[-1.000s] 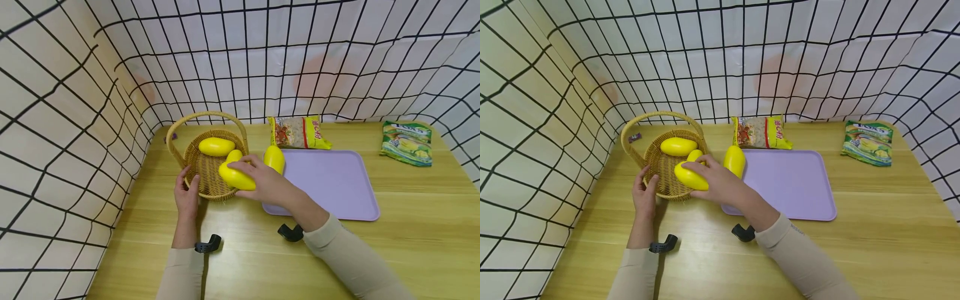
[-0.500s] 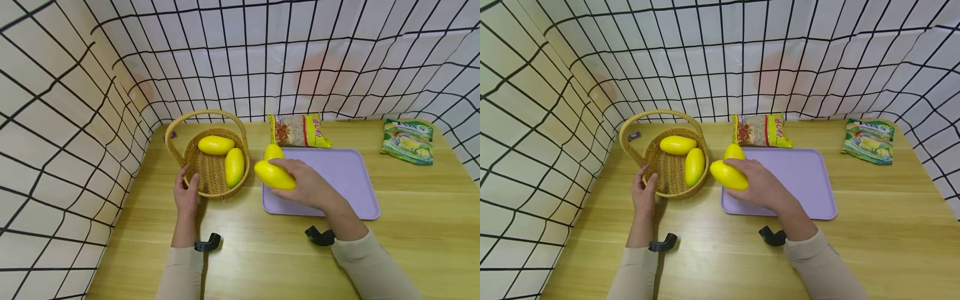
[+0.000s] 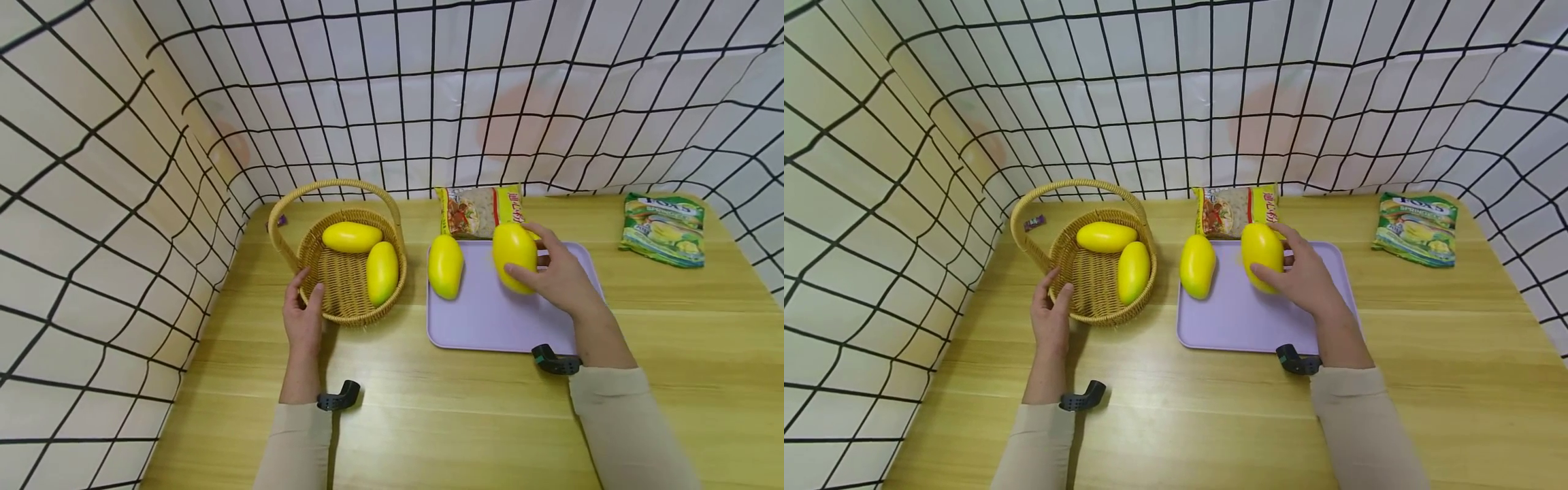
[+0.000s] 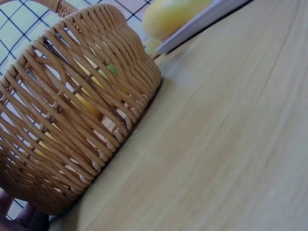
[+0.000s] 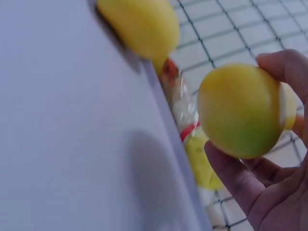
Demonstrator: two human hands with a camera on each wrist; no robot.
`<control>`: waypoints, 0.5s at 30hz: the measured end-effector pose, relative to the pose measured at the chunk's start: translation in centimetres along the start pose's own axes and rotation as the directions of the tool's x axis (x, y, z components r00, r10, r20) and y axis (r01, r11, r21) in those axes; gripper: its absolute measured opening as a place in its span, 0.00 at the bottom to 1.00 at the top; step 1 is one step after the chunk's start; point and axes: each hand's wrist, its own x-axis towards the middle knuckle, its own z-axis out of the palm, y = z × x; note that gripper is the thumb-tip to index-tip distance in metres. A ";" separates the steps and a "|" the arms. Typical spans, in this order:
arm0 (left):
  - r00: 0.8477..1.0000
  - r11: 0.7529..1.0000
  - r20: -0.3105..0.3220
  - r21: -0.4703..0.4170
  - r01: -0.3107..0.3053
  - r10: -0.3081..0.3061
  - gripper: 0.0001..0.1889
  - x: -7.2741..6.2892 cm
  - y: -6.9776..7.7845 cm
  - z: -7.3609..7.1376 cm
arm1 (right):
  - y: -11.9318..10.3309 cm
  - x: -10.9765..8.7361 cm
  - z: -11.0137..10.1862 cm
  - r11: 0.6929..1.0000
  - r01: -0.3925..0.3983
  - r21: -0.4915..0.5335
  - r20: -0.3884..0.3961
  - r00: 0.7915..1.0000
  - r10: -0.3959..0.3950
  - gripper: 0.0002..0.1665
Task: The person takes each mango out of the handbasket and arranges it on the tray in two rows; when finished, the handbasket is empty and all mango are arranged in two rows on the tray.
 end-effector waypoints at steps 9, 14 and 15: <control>1.000 1.000 0.009 -0.002 0.005 -0.005 0.23 0.0 0.1 0.0 | 3.4 1.1 -0.9 0.992 -0.102 0.072 -0.024 0.994 0.103 0.53; 1.000 1.000 0.013 0.001 0.003 -0.003 0.23 0.0 0.0 -0.1 | 4.4 1.5 -1.0 0.990 -0.130 0.054 0.003 0.991 0.130 0.54; 1.000 1.000 0.014 0.001 0.004 -0.004 0.23 0.0 0.0 -0.1 | 4.5 1.6 -1.0 0.990 -0.135 0.048 0.006 0.991 0.135 0.54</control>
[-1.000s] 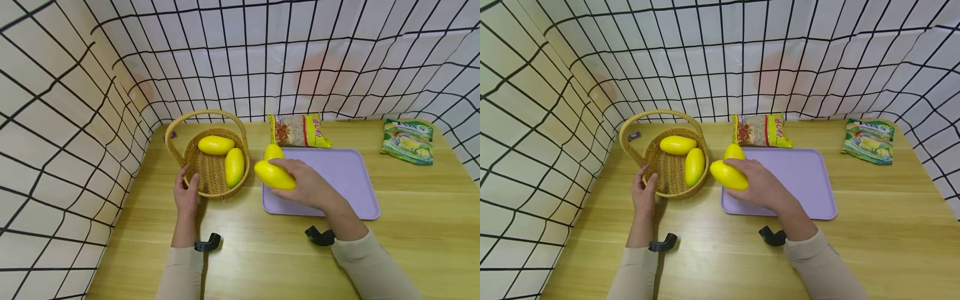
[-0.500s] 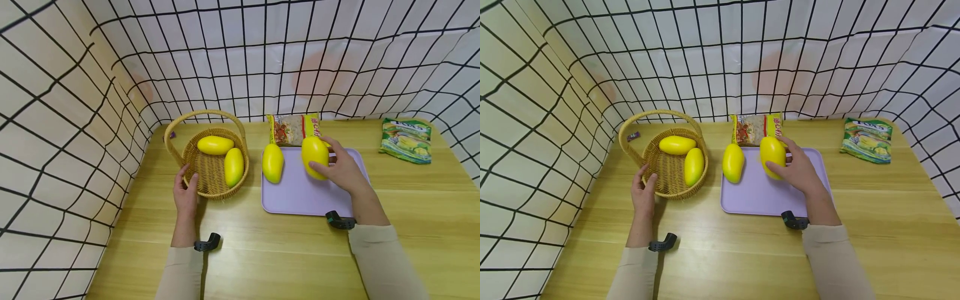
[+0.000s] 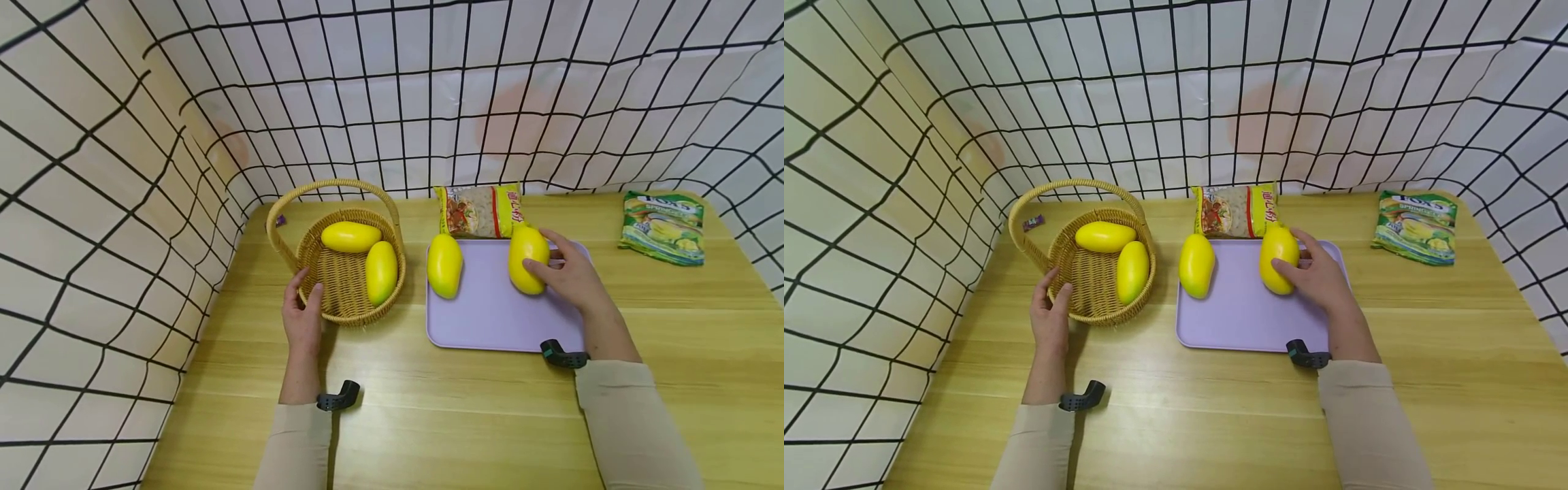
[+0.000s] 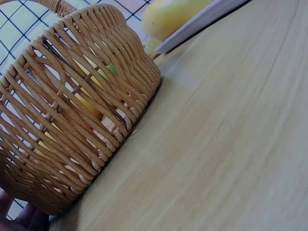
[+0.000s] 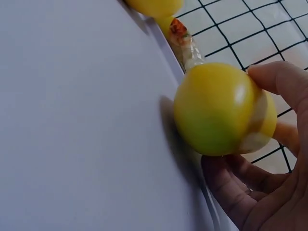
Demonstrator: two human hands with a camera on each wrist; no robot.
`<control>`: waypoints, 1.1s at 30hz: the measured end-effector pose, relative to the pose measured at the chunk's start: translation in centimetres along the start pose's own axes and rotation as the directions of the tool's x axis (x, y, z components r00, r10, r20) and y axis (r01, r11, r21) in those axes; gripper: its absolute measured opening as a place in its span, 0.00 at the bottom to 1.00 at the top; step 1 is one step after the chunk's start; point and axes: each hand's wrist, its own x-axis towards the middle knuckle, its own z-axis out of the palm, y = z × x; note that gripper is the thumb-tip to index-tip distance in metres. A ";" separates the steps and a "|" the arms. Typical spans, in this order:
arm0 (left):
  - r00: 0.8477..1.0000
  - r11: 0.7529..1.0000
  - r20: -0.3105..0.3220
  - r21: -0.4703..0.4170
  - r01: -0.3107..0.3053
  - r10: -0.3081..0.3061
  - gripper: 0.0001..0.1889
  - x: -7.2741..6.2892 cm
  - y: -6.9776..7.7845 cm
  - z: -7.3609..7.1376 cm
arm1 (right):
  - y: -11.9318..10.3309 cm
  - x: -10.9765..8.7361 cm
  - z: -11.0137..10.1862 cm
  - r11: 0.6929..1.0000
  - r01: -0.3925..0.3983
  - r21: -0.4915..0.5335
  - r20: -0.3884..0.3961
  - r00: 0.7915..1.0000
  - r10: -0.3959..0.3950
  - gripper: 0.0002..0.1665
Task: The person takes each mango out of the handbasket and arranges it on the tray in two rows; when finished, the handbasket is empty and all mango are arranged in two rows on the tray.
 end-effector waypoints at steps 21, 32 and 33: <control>1.000 1.000 -0.003 0.021 0.003 -0.003 0.23 0.0 0.0 0.1 | 0.7 -0.3 -0.9 1.000 -0.026 -0.018 0.078 0.997 0.028 0.52; 1.000 1.000 -0.005 0.006 0.008 -0.008 0.23 0.0 0.0 0.0 | 0.4 -0.4 -1.1 0.998 -0.043 -0.041 0.082 0.996 0.046 0.56; 1.000 1.000 -0.006 0.005 0.007 -0.007 0.23 0.0 0.0 0.0 | 0.4 -0.4 -1.1 0.998 -0.047 -0.047 0.080 0.995 0.051 0.56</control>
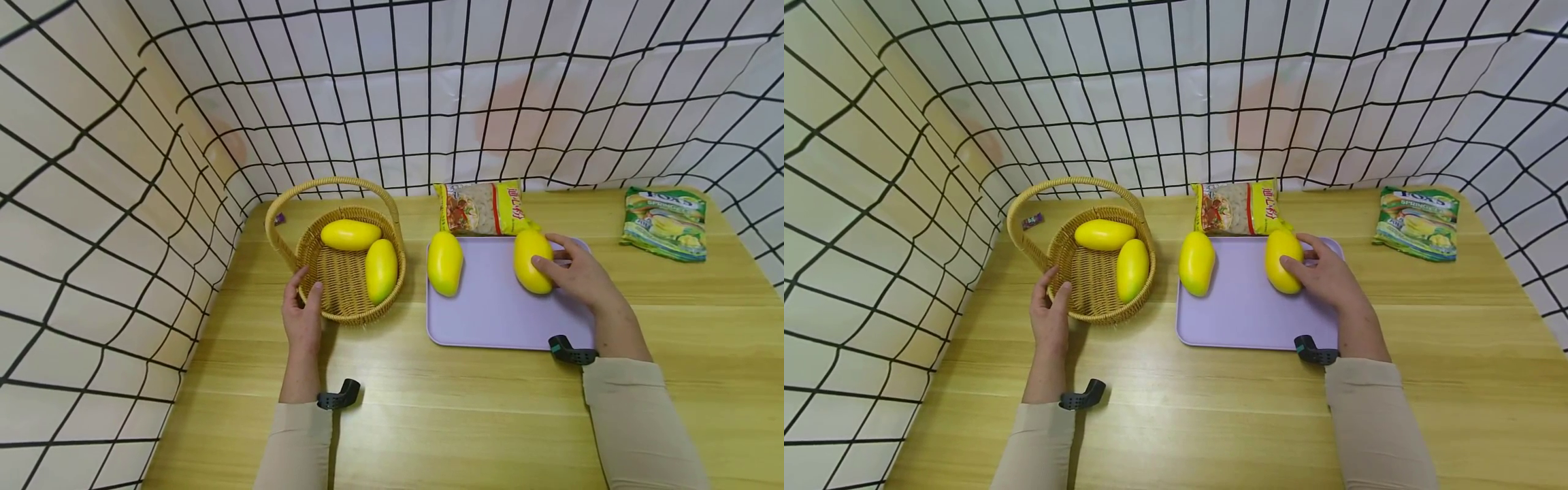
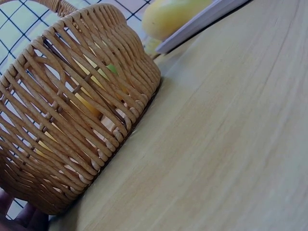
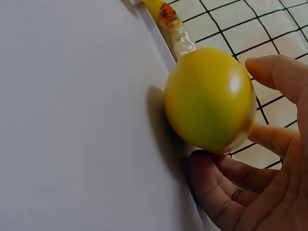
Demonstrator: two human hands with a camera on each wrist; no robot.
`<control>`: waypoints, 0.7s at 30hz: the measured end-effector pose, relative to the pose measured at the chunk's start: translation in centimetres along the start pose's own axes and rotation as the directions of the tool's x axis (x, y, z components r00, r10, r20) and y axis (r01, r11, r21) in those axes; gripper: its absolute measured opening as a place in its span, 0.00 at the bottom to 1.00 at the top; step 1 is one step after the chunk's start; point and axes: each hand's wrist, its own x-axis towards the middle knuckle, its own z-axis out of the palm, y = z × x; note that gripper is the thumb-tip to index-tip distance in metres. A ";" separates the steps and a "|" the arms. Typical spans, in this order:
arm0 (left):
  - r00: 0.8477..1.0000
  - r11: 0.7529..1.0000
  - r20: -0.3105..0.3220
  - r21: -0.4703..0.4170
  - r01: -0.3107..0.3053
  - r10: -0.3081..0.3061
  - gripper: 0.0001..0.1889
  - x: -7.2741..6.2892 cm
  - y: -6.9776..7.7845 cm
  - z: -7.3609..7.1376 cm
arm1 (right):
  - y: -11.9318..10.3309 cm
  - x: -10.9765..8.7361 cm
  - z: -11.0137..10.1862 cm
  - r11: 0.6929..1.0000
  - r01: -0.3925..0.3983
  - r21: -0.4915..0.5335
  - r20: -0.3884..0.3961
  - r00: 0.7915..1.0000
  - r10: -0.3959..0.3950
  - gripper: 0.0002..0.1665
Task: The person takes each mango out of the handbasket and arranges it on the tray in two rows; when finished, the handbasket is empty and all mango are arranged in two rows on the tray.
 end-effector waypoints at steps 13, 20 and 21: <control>1.000 1.000 -0.005 0.003 -0.009 0.009 0.23 0.1 -0.1 -0.2 | -0.4 0.0 -0.1 1.000 -0.018 -0.002 -0.006 1.000 0.018 0.58; 1.000 1.000 -0.003 0.010 -0.017 0.017 0.23 0.1 -0.2 -0.1 | -1.2 -0.7 -0.7 0.995 0.022 -0.102 -0.073 0.997 -0.030 0.59; 1.000 1.000 -0.001 0.012 -0.017 0.017 0.22 0.1 -0.1 -0.1 | -1.5 -0.9 -0.8 0.992 0.032 -0.120 -0.101 0.994 -0.045 0.59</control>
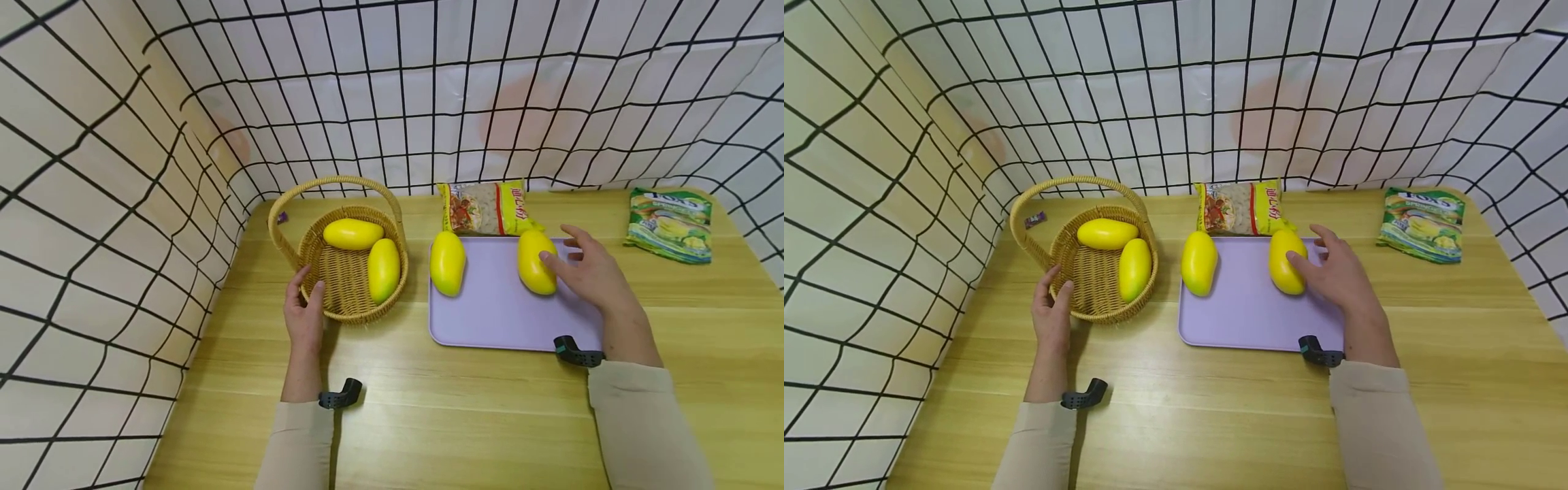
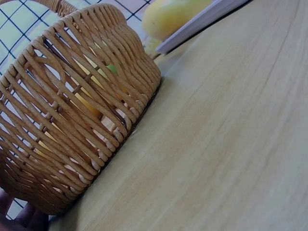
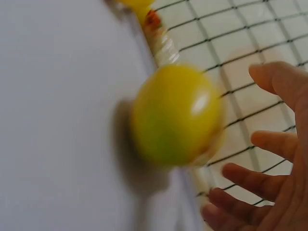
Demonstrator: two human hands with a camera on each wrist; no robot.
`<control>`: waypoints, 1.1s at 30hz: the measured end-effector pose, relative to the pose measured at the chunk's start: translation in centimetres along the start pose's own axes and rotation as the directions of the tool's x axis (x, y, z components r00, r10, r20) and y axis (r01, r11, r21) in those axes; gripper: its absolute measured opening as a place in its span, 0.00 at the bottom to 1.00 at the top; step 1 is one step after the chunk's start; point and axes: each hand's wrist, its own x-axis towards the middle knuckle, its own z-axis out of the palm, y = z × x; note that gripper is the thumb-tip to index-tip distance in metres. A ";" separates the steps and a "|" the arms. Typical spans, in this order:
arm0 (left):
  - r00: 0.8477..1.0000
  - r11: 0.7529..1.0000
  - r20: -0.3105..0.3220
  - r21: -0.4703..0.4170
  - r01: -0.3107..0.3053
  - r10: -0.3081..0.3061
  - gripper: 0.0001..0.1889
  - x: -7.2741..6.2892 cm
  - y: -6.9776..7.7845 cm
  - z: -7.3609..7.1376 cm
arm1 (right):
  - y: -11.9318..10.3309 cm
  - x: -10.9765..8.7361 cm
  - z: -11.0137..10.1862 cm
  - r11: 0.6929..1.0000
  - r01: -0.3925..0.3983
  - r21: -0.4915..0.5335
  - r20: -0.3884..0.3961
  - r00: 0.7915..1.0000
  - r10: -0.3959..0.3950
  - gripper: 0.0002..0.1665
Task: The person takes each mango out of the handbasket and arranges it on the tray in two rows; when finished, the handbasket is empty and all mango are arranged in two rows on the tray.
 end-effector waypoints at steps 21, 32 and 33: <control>0.999 0.999 0.012 0.001 -0.038 0.038 0.23 0.0 0.0 0.0 | -13.9 -4.4 9.9 0.775 0.617 0.135 0.039 0.779 -0.626 0.33; 1.000 1.000 0.016 -0.014 -0.014 0.014 0.25 0.3 0.1 0.0 | -19.0 -2.3 15.3 0.722 0.677 -0.147 0.146 0.736 -0.661 0.33; 1.000 1.000 0.019 -0.015 -0.010 0.010 0.25 0.2 0.3 0.0 | -19.3 -2.2 15.5 0.717 0.678 -0.166 0.153 0.735 -0.660 0.34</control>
